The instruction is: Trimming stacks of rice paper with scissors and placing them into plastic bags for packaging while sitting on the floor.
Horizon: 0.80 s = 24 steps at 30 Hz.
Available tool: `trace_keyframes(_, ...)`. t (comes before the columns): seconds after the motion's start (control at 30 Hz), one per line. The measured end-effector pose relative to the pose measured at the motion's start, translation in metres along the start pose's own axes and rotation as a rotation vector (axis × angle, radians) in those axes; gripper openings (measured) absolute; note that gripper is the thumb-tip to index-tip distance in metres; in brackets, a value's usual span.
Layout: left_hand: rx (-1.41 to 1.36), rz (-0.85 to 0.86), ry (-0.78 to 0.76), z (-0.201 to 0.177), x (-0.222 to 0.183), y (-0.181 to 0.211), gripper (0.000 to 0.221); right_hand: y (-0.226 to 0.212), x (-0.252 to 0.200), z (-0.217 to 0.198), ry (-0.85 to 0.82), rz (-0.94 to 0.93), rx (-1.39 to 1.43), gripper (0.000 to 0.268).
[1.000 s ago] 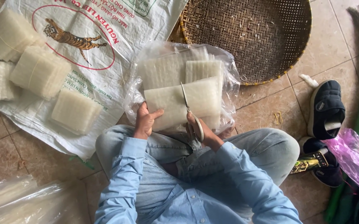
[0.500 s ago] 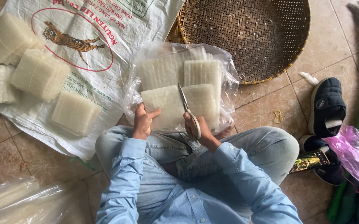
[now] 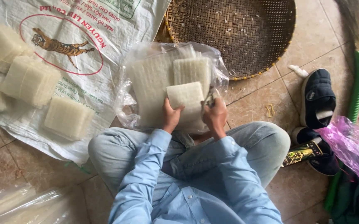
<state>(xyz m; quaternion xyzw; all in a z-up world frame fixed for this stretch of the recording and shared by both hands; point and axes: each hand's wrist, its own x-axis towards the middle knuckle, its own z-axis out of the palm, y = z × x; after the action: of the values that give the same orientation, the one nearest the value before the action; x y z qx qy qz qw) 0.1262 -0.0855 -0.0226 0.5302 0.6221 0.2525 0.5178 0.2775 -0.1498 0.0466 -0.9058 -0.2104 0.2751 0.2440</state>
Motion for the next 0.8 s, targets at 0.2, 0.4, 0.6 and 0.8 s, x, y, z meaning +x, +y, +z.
trace_keyframes(0.2, 0.61, 0.14, 0.178, 0.007, -0.001, 0.003, 0.069, 0.022, 0.013, 0.034, -0.037, -0.216, -0.141, 0.032)
trace_keyframes(0.4, 0.285, 0.085, 0.221, 0.004, -0.005, 0.02, 0.086, 0.027, 0.009, 0.038, 0.028, -0.337, -0.177, 0.029)
trace_keyframes(0.6, 0.113, -0.131, 0.022, -0.005, 0.011, 0.0, 0.046, 0.026, 0.01, 0.034, 0.019, -0.267, -0.193, 0.032)
trace_keyframes(0.8, 0.019, -0.008, 0.061, -0.041, 0.006, 0.023, 0.04, 0.005, -0.01, -0.001, -0.04, -0.295, -0.105, 0.024)
